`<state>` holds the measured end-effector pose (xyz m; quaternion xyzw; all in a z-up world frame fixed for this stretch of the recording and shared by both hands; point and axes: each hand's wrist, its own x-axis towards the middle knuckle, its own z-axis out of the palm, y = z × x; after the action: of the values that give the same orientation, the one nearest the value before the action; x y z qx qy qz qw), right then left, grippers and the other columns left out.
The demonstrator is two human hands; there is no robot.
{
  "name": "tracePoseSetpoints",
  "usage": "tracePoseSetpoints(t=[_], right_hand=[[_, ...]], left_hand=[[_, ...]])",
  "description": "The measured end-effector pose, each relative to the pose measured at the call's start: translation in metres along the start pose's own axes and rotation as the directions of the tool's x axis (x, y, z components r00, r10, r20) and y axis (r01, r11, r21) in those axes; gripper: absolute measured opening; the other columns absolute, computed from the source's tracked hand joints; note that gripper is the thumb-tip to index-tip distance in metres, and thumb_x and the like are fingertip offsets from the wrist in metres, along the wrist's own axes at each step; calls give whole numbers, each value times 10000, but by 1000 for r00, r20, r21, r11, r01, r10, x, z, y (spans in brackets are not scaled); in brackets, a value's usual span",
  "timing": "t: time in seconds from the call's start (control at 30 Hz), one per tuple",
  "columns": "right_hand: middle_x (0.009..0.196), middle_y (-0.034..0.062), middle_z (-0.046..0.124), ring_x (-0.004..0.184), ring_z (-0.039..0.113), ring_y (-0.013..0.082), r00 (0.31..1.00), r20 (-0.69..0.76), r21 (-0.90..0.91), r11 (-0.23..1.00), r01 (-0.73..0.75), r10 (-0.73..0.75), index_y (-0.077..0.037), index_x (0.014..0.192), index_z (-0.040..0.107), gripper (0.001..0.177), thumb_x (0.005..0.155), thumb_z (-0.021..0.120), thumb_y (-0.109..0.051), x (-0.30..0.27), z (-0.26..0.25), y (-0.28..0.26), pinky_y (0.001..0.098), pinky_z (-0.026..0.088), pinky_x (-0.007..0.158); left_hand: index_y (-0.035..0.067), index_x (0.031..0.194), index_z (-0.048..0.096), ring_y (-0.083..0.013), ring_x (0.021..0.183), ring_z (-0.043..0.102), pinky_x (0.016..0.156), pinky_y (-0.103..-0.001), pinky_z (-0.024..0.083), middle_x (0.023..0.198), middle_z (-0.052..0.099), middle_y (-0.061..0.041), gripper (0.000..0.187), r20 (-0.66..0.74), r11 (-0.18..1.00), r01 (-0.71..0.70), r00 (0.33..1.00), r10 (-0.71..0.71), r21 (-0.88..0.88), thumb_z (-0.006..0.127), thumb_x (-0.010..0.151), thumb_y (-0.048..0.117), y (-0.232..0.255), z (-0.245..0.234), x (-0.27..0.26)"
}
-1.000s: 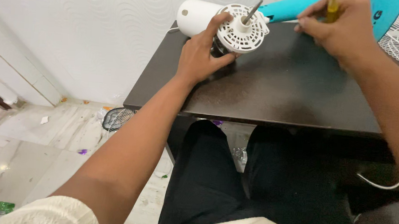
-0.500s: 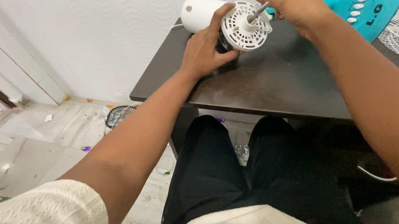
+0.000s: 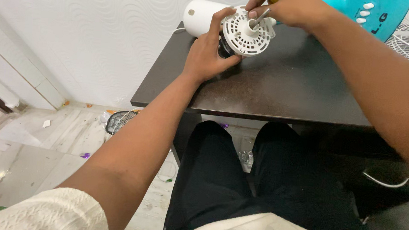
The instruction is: The person reassembles an electric fan by hand, using a yellow screwdriver to tighten screws on the motor housing and aligning the white rear cover with the teal fan body. The person secures the rear cover and adjusts the neck joint to complete the assembly.
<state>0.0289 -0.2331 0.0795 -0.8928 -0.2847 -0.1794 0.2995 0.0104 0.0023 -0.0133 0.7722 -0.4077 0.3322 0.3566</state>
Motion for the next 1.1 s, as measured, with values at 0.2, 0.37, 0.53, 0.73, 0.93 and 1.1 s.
tracePoseSetpoints(t=[0.2, 0.37, 0.53, 0.73, 0.93, 1.1], right_hand=[[1061, 68, 740, 968, 677, 165, 986, -27, -97, 982, 161, -164, -85, 1144, 752, 244, 947, 762, -230, 11, -1, 18, 360, 529, 826], [882, 31, 643, 780, 589, 130, 941, -317, 329, 944, -6, 116, -70, 990, 695, 253, 1053, 723, -313, -10, -1, 27, 318, 476, 696], [754, 70, 600, 665, 537, 166, 892, -385, 177, 968, -179, 236, -22, 852, 640, 462, 1030, 749, -434, -103, 29, -3, 361, 450, 613], [745, 172, 675, 717, 694, 304, 940, -99, -161, 927, -338, 325, -75, 1272, 618, 620, 822, 802, -460, -155, 50, -21, 447, 517, 667], [800, 155, 676, 729, 677, 293, 926, -162, -179, 913, -367, 341, -32, 1108, 681, 515, 775, 848, -388, -141, 27, 33, 405, 536, 680], [881, 117, 672, 820, 660, 232, 862, -343, 99, 927, -362, 374, -51, 1122, 722, 301, 1131, 613, -331, -155, 4, 79, 395, 508, 782]], left_hand=[[239, 1539, 207, -363, 1123, 734, 902, -470, 572, 1221, 764, -110, 966, 8, 999, 34, 999, -34, 25, 854, 828, 330, 3, -2, 0], [263, 1535, 215, -363, 1130, 733, 901, -474, 571, 1234, 766, -105, 960, -4, 999, 34, 999, -34, 36, 851, 818, 320, 4, -3, -1], [259, 1536, 223, -361, 1109, 730, 883, -477, 569, 1226, 763, -97, 965, 9, 996, 71, 997, -72, 59, 846, 802, 315, 4, -3, 1], [261, 1534, 224, -326, 1118, 748, 887, -448, 590, 1241, 768, -77, 967, 6, 998, 49, 999, -50, 34, 850, 802, 336, 6, -2, 1], [260, 1537, 221, -345, 1105, 732, 876, -462, 571, 1232, 756, -93, 971, 6, 996, 46, 999, -47, 77, 859, 813, 360, 7, -1, 1], [261, 1538, 223, -348, 1101, 738, 869, -461, 575, 1233, 761, -92, 956, 2, 997, 41, 999, -42, 68, 845, 818, 348, 7, -2, -1]])
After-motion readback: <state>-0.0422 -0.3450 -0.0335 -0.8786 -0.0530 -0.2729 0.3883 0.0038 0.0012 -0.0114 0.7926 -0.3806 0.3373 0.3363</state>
